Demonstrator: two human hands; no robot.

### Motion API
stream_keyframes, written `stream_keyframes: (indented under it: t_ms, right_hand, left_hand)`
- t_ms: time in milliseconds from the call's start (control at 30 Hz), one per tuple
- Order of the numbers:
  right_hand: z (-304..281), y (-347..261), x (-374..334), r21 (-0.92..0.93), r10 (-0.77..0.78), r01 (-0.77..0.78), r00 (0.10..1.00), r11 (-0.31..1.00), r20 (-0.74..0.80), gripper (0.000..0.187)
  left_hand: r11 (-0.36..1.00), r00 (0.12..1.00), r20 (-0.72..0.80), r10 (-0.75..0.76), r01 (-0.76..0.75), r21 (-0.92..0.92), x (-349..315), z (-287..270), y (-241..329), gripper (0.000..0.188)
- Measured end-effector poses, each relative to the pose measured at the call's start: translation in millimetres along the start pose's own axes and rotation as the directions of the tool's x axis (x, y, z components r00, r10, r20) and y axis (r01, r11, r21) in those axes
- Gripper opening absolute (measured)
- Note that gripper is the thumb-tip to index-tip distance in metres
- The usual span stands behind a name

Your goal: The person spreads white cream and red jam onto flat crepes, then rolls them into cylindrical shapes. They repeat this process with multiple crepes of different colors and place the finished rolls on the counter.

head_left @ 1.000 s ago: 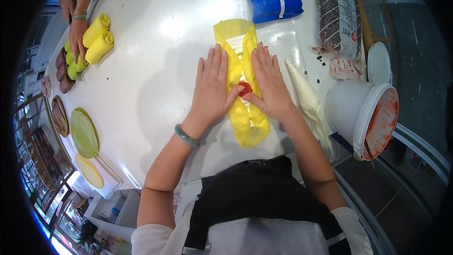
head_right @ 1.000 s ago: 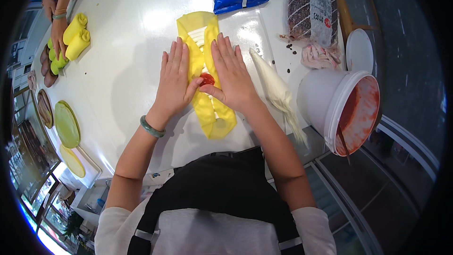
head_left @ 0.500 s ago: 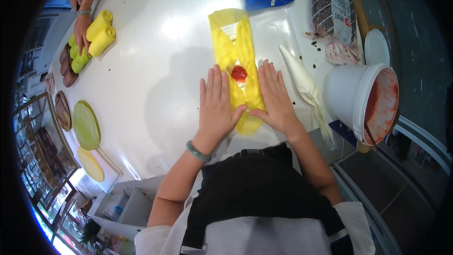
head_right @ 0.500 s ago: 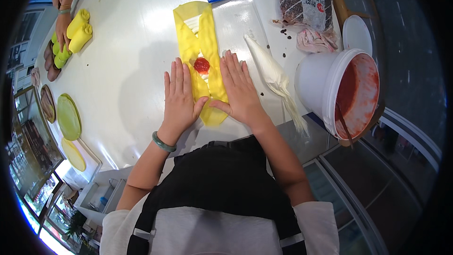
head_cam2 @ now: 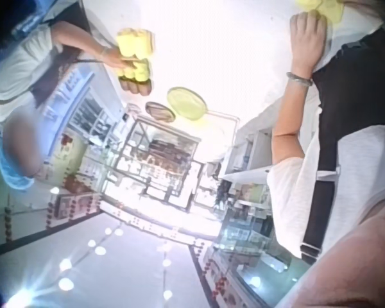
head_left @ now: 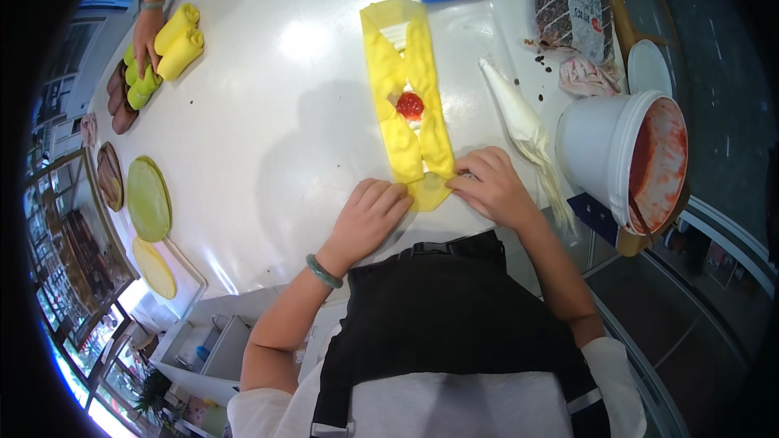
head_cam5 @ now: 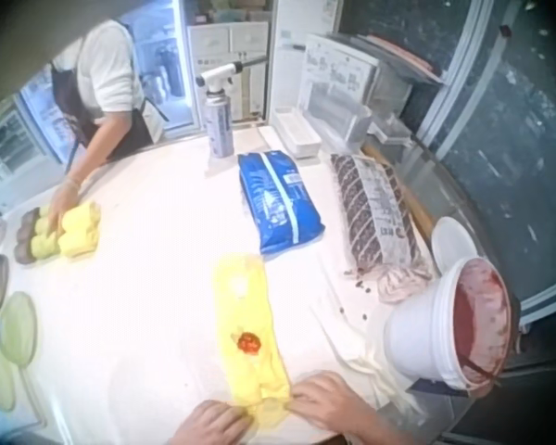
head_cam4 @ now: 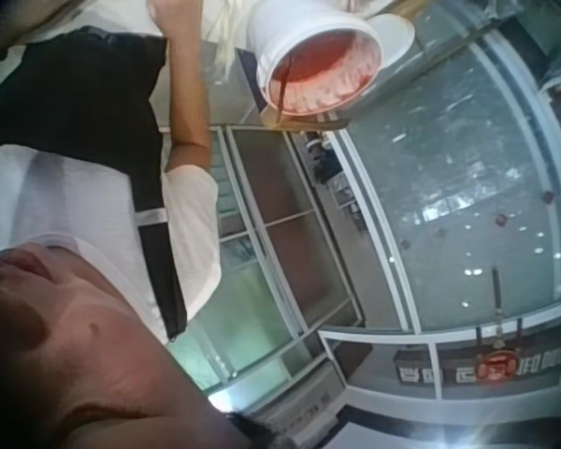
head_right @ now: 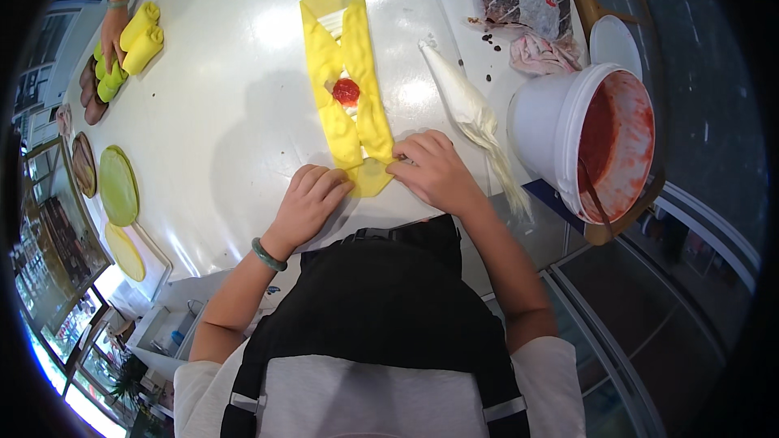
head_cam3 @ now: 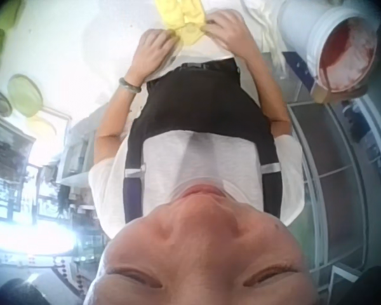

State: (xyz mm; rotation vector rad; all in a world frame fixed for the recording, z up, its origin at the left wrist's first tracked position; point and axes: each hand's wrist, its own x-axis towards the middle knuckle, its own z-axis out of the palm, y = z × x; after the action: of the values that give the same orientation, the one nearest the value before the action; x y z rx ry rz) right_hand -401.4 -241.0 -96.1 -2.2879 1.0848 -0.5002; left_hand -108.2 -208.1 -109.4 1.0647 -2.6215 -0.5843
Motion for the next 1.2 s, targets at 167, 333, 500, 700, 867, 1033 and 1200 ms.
stream_keyframes:
  t_ms: [167, 333, 500, 700, 867, 1033, 1200]
  right_hand:
    - [3.2, 7.2, 24.2, 0.148, 0.071, -0.056, 0.992, 0.987, -0.101, 0.018]
    - [28.7, 17.0, 39.9, 0.071, 0.219, -0.208, 0.938, 0.976, -0.27, 0.018]
    - [25.0, 25.9, 34.6, -0.083, -0.093, 0.079, 0.98, 0.993, -0.177, 0.027]
    - [4.1, 19.8, 40.2, -0.147, -0.141, 0.126, 0.985, 0.981, -0.096, 0.03]
    - [12.7, 26.6, 65.3, -0.044, 0.079, -0.091, 0.968, 0.995, -0.237, 0.031]
    - [10.1, 35.0, 66.5, -0.208, -0.089, 0.054, 0.983, 0.977, -0.163, 0.035]
    - [1.7, 33.1, 71.1, -0.208, -0.029, -0.002, 0.989, 0.978, -0.148, 0.043]
  left_hand:
    - [0.96, 0.952, -0.222, -0.209, 0.156, -0.232, 26.2, -7.3, -8.6, 0.021]
    - [0.902, 0.8, -0.417, -0.431, 0.362, -0.237, 52.4, 7.3, -12.7, 0.022]
    - [0.988, 0.941, -0.308, -0.142, 0.155, 0.019, 38.7, 7.0, -17.6, 0.025]
    - [0.977, 0.937, -0.28, -0.211, 0.198, -0.075, 42.7, -7.4, -18.0, 0.029]
    - [0.911, 0.802, -0.435, -0.409, 0.335, -0.24, 67.2, -3.0, -32.8, 0.026]
    - [0.983, 0.928, -0.335, -0.164, 0.181, 0.02, 62.7, -12.3, -41.8, 0.033]
    - [0.967, 0.919, -0.303, -0.253, 0.235, -0.096, 69.6, -22.9, -51.8, 0.036]
